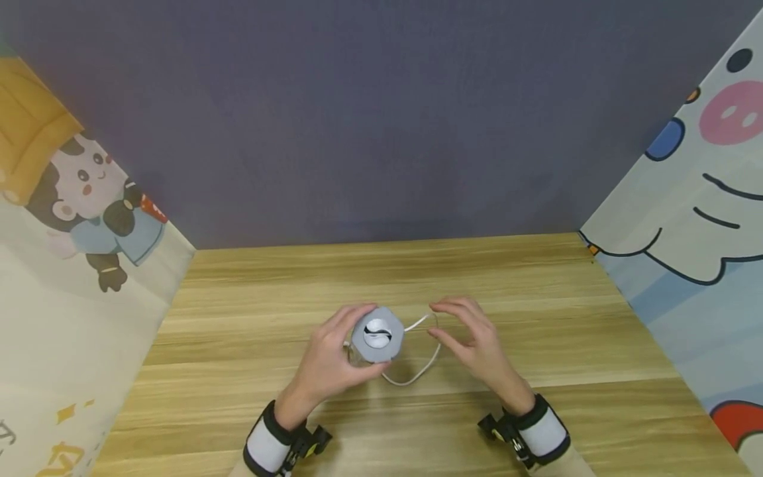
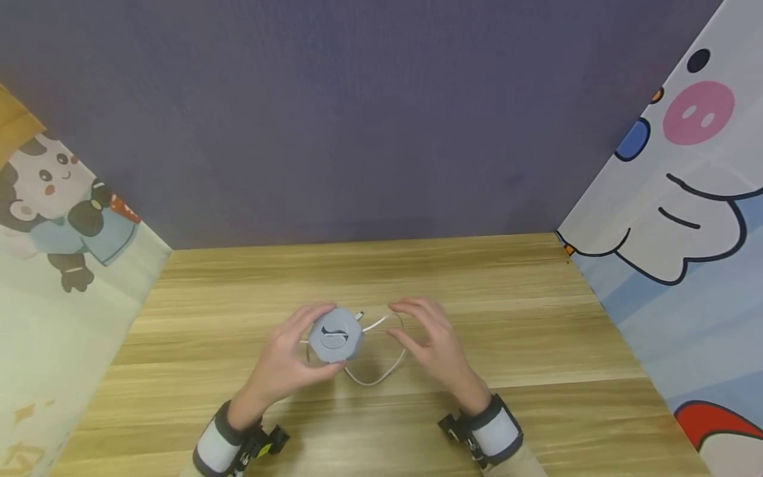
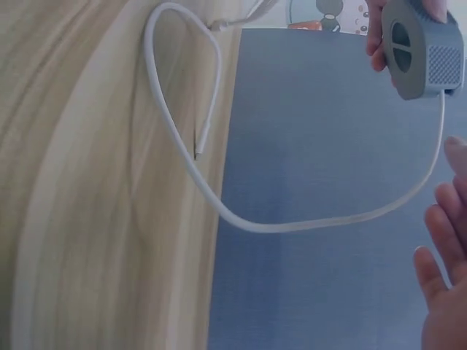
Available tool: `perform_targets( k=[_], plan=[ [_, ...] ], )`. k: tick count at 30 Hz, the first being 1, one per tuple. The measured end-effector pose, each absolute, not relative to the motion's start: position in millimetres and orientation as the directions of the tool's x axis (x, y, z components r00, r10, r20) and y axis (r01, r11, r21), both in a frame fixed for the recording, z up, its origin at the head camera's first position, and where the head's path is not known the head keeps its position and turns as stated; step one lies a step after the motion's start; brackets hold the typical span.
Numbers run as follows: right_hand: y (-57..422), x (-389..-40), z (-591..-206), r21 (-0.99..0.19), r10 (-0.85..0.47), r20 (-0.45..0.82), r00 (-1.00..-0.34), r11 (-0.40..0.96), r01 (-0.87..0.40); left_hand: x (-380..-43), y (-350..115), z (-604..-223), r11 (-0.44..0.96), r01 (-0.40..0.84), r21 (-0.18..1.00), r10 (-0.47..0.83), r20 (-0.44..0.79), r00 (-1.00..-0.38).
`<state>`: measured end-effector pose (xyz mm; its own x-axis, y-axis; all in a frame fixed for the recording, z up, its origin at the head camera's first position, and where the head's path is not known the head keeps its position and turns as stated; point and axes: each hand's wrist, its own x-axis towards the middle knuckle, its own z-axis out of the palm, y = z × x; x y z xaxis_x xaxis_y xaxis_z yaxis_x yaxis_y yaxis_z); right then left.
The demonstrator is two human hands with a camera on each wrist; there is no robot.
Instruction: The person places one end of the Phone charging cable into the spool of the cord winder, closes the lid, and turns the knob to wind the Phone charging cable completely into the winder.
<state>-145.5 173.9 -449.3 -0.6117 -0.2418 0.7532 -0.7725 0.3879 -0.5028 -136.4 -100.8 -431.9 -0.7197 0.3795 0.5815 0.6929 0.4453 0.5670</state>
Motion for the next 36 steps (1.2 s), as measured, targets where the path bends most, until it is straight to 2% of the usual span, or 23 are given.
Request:
perform_targets(
  k=[6,15,22,27,31,36],
  plan=[
    [174.7,-143.1,-457.1,-0.532,-0.287,0.697,-0.657,0.407,-0.743,-139.2,-96.0,-443.3,0.463,0.708,0.534,0.408,0.58,-0.705],
    [170.2,-139.7,-464.8,-0.526,-0.386,0.622,-0.682,0.44,-0.728,-139.0,-90.8,-454.2,0.53,0.656,0.538,0.429,0.498,-0.754],
    [166.5,-138.6,-468.2,-0.52,-0.418,0.577,-0.701,0.474,-0.711,-140.9,-88.6,-460.6,0.545,0.656,0.522,0.438,0.49,-0.754],
    [162.2,-139.2,-471.4,-0.513,-0.465,0.472,-0.749,0.546,-0.662,-144.2,-86.7,-461.9,0.514,0.667,0.539,0.424,0.517,-0.744],
    [156.4,-143.3,-475.3,-0.571,-0.47,0.412,-0.78,0.534,-0.623,-147.2,-84.0,-460.1,0.466,0.676,0.571,0.409,0.539,-0.736],
    [151.5,-152.2,-480.5,-0.744,-0.459,0.344,-0.819,0.399,-0.536,-149.3,-81.8,-457.6,0.452,0.662,0.598,0.396,0.53,-0.75]
  ],
)
